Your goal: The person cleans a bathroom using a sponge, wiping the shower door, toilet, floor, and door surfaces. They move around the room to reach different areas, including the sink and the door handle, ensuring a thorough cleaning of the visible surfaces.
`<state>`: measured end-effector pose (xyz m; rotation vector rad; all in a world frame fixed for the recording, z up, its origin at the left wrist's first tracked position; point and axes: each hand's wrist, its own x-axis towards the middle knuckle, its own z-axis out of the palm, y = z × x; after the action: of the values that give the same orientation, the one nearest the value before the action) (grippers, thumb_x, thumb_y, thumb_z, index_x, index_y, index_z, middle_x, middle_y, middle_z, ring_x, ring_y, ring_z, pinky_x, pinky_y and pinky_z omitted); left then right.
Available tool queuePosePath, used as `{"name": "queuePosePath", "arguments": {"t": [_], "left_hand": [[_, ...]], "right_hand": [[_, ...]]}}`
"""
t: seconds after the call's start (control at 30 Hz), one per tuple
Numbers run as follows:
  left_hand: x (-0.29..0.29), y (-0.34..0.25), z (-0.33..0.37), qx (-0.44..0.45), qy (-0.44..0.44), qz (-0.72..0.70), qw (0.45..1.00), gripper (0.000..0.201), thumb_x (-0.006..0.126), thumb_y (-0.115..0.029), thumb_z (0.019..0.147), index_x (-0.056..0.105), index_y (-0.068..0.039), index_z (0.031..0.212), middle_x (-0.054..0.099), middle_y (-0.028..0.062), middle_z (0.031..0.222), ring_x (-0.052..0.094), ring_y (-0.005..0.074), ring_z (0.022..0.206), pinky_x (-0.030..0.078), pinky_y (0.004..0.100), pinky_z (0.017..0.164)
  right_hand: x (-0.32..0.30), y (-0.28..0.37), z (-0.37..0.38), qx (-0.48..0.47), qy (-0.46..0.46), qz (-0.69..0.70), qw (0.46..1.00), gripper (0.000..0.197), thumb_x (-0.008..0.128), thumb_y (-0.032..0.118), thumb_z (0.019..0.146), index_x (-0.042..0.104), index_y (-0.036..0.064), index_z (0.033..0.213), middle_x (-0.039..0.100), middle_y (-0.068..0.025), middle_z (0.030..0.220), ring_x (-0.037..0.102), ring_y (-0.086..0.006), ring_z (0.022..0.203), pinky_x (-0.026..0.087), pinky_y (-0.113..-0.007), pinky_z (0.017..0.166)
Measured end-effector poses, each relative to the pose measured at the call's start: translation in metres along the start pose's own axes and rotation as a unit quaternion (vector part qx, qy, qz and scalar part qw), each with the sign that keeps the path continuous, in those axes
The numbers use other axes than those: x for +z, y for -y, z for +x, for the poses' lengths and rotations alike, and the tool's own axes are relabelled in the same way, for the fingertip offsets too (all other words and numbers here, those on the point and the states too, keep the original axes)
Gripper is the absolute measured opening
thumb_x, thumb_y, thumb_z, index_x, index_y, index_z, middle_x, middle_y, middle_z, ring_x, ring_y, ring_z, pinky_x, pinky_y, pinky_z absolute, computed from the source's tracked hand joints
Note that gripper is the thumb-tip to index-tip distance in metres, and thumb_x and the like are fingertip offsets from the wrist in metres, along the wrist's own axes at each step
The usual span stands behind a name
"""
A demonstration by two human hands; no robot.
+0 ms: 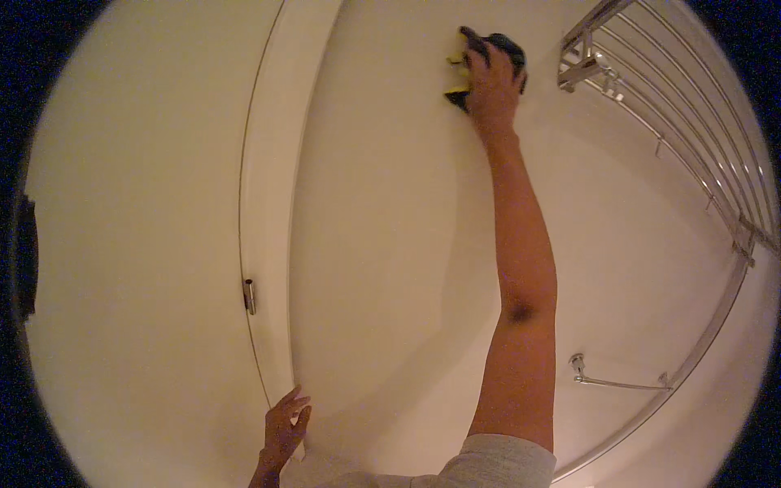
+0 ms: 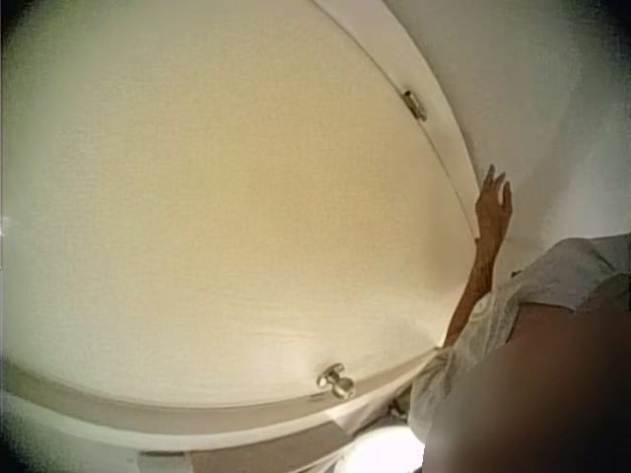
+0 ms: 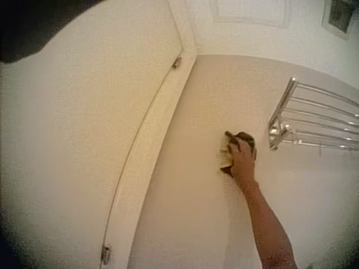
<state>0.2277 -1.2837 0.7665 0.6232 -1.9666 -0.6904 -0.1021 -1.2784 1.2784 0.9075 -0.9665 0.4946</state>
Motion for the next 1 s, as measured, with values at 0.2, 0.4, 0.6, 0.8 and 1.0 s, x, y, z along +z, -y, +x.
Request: {"name": "queuePosePath", "arguments": {"t": [0.2, 0.4, 0.6, 0.8, 1.0], "left_hand": [[-0.003, 0.002, -0.001, -0.034, 0.005, -0.007, 0.999, 0.020, 0.065, -0.014, 0.079, 0.065, -0.004, 0.096, 0.057, 0.0183, 0.118, 0.063, 0.0327, 0.093, 0.052, 0.0358, 0.078], [0.003, -0.007, 0.008, -0.014, 0.008, -0.016, 1.000, 0.021, 0.064, -0.013, 0.080, 0.066, -0.005, 0.098, 0.057, 0.0184, 0.119, 0.064, 0.0322, 0.090, 0.052, 0.0368, 0.077], [0.004, -0.003, -0.005, -0.036, 0.039, -0.002, 0.999, 0.023, 0.064, -0.016, 0.079, 0.065, -0.005, 0.099, 0.057, 0.0191, 0.118, 0.063, 0.0331, 0.091, 0.052, 0.0380, 0.078], [-0.001, -0.007, -0.005, -0.024, 0.025, -0.010, 0.999, 0.019, 0.064, -0.015, 0.080, 0.066, -0.004, 0.096, 0.057, 0.0210, 0.116, 0.065, 0.0294, 0.090, 0.056, 0.0355, 0.074], [0.001, -0.017, -0.008, -0.004, 0.029, -0.027, 0.999, 0.018, 0.064, -0.014, 0.080, 0.066, -0.003, 0.094, 0.058, 0.0205, 0.116, 0.066, 0.0284, 0.085, 0.056, 0.0356, 0.073]], "right_hand": [[-0.021, -0.039, -0.011, 0.045, 0.023, -0.061, 0.997, 0.053, 0.056, -0.002, 0.073, 0.048, 0.0134, 0.123, 0.043, -0.0103, 0.130, 0.039, -0.0292, 0.122, 0.032, -0.043, 0.101], [-0.009, -0.066, 0.051, 0.045, 0.000, -0.116, 0.992, 0.051, 0.060, 0.001, 0.072, 0.048, 0.0112, 0.121, 0.038, -0.0095, 0.134, 0.036, -0.0365, 0.121, 0.036, -0.047, 0.097], [-0.006, -0.046, 0.032, 0.012, 0.027, -0.157, 0.987, 0.029, 0.051, 0.016, 0.081, 0.054, 0.0005, 0.106, 0.040, -0.0120, 0.130, 0.044, -0.0367, 0.108, 0.039, -0.053, 0.090], [-0.021, -0.063, 0.052, -0.002, 0.018, -0.371, 0.928, 0.026, 0.052, 0.014, 0.080, 0.052, 0.0023, 0.103, 0.049, -0.0139, 0.107, 0.056, -0.0348, 0.094, 0.048, -0.047, 0.077], [-0.024, -0.069, 0.051, 0.014, 0.057, -0.261, 0.963, 0.029, 0.056, 0.009, 0.074, 0.052, 0.0025, 0.102, 0.049, -0.0163, 0.105, 0.056, -0.0364, 0.094, 0.048, -0.046, 0.078]]}}
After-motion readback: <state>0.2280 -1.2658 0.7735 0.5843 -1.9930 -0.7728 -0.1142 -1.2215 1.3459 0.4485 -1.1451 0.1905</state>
